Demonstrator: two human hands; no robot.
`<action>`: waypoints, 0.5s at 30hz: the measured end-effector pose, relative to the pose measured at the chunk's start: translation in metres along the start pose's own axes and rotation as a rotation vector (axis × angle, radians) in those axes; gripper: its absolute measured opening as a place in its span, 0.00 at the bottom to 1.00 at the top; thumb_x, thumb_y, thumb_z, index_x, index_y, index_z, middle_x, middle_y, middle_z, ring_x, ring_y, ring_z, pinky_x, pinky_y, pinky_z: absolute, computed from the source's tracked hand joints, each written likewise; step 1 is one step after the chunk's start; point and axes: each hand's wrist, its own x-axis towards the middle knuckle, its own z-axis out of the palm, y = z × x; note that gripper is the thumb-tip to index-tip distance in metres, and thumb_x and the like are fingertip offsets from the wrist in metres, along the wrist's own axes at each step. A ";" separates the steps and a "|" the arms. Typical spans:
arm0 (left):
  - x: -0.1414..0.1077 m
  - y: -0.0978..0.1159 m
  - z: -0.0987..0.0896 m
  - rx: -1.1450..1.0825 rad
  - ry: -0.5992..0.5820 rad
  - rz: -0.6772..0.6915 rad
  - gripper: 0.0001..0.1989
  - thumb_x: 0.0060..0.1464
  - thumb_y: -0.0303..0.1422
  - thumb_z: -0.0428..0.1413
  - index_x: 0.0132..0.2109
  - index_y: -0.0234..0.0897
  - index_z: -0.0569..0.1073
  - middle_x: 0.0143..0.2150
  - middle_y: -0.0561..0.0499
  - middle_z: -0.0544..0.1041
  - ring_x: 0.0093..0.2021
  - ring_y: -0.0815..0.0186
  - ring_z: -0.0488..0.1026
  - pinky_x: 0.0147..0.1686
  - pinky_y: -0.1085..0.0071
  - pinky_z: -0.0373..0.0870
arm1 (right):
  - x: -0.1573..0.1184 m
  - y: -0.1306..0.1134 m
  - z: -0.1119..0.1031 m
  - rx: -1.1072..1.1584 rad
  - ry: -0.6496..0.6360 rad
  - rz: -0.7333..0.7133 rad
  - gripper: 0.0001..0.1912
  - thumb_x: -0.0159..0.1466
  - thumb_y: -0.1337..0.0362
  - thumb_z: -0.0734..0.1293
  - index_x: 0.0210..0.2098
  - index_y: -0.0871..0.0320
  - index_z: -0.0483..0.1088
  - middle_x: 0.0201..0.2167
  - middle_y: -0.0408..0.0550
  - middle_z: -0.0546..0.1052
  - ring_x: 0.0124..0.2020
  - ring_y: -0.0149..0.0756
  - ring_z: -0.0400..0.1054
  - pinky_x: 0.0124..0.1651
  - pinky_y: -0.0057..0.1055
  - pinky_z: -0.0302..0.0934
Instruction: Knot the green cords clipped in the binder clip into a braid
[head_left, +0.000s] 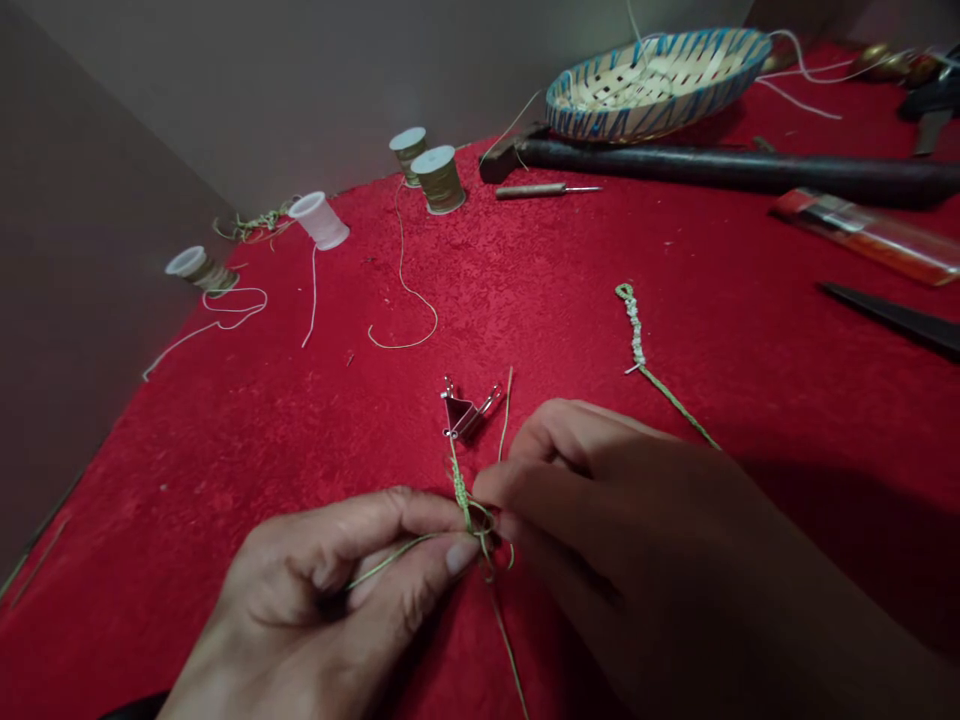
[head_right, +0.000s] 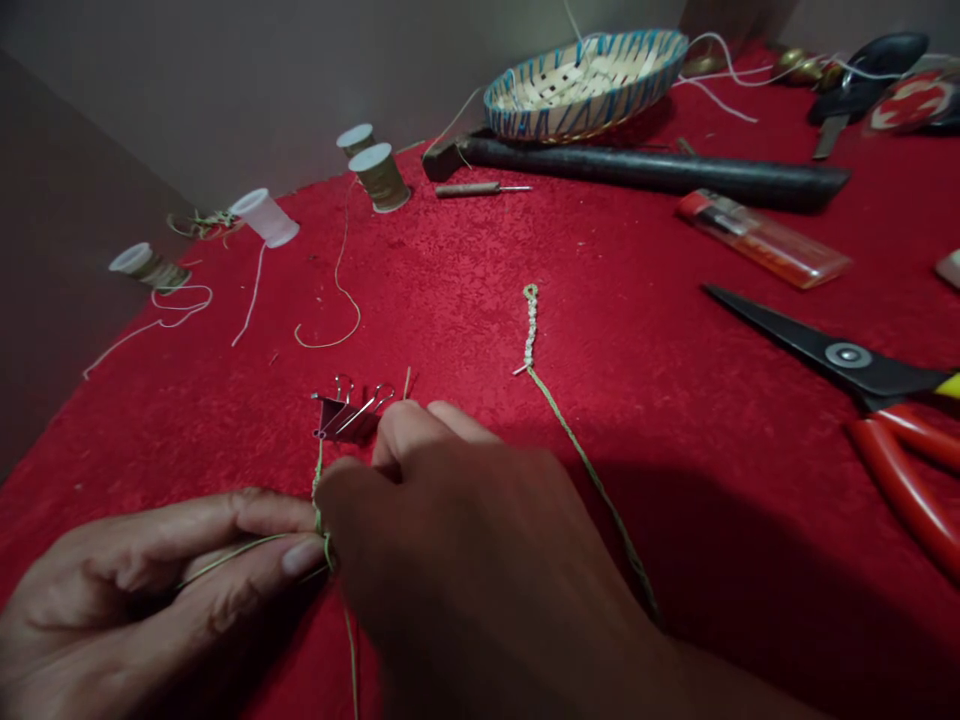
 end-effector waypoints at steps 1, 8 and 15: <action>0.002 0.002 0.003 0.003 0.002 0.004 0.12 0.56 0.44 0.66 0.38 0.44 0.89 0.21 0.52 0.81 0.27 0.58 0.83 0.23 0.74 0.79 | 0.000 0.000 -0.001 -0.005 0.003 0.000 0.05 0.67 0.58 0.73 0.43 0.47 0.78 0.25 0.46 0.76 0.29 0.42 0.76 0.26 0.32 0.72; 0.001 0.004 0.003 -0.016 -0.039 -0.041 0.14 0.55 0.47 0.66 0.37 0.44 0.89 0.20 0.53 0.80 0.27 0.58 0.81 0.23 0.73 0.79 | -0.001 0.001 -0.003 -0.034 0.019 0.001 0.05 0.68 0.58 0.72 0.43 0.47 0.78 0.25 0.46 0.76 0.30 0.43 0.77 0.27 0.32 0.73; -0.005 -0.014 -0.008 -0.037 -0.127 -0.167 0.13 0.54 0.51 0.68 0.33 0.49 0.87 0.25 0.57 0.85 0.31 0.64 0.83 0.26 0.73 0.73 | -0.014 -0.001 -0.004 -0.133 0.094 -0.042 0.04 0.70 0.58 0.69 0.42 0.47 0.76 0.25 0.46 0.75 0.29 0.42 0.76 0.29 0.33 0.74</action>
